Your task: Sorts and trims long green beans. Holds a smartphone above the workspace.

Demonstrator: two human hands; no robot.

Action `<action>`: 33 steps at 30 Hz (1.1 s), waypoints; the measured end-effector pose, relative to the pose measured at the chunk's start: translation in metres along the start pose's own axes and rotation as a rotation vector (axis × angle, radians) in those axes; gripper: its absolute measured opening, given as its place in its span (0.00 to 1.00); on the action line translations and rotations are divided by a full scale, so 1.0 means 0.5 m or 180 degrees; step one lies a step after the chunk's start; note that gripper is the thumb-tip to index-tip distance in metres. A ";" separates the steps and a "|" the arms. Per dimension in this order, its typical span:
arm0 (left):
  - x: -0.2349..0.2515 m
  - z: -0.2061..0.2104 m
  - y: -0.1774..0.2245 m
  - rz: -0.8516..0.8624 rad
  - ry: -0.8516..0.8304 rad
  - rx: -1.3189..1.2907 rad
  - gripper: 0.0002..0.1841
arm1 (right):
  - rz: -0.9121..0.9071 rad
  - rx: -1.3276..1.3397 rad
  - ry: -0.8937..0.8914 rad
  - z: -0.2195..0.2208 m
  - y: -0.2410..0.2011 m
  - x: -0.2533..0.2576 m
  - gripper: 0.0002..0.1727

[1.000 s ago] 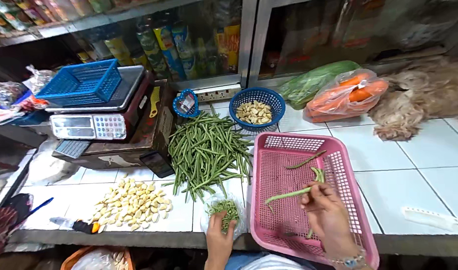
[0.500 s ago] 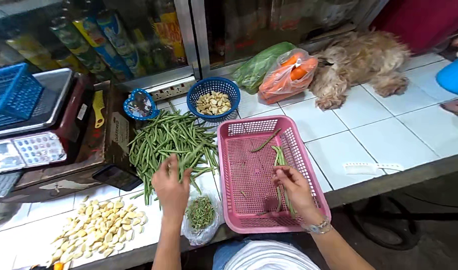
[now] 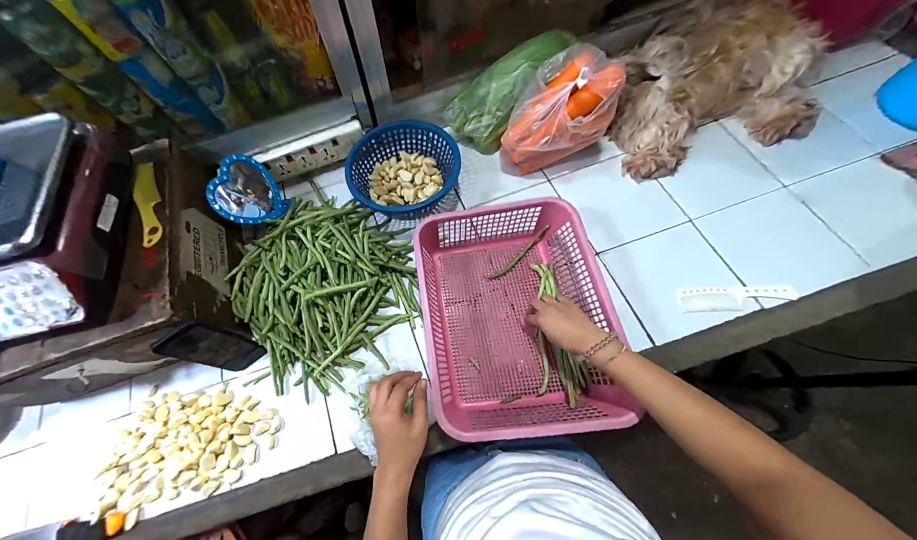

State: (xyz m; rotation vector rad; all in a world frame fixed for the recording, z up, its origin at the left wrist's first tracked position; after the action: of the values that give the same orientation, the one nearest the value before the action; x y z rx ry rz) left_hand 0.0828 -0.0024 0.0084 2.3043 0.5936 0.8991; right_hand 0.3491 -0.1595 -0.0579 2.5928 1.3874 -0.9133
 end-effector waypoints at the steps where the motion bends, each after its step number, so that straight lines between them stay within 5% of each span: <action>1: -0.006 -0.003 -0.001 -0.0028 -0.0003 0.0006 0.10 | -0.0056 -0.0041 -0.0079 0.006 0.001 0.002 0.20; 9: -0.030 -0.001 0.010 -0.0137 -0.0293 0.0040 0.11 | 0.0122 -0.0066 -0.0471 0.018 0.001 0.007 0.33; 15: -0.044 -0.006 0.002 -0.0201 -0.0367 0.0126 0.11 | 0.0055 0.0311 -0.0345 0.013 -0.007 0.007 0.16; 23: -0.060 -0.011 0.001 -0.0282 -0.0374 0.0235 0.12 | -0.0379 0.0276 -0.0400 0.027 -0.021 0.018 0.20; 27: -0.058 -0.003 0.014 -0.0176 -0.0380 0.0181 0.11 | -0.1033 0.0478 -0.0036 0.027 -0.042 -0.001 0.13; 33: -0.045 0.032 0.079 0.0319 -0.0749 0.0054 0.10 | -0.2122 0.1159 0.0851 -0.009 -0.214 -0.132 0.14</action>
State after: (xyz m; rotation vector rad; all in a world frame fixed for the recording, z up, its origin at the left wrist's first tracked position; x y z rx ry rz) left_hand 0.0864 -0.0499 0.0145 2.4277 0.3895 0.6558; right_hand 0.2404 -0.1436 0.0035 2.5870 2.4582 -0.9739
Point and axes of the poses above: each hand's wrist, its own x-axis towards the middle knuckle, its own z-axis out of the palm, y = z × x, the point moved 3 cm from there along x, towards the middle knuckle, and after that the axes turned 2 degrees about z, right-handed, at the moved point
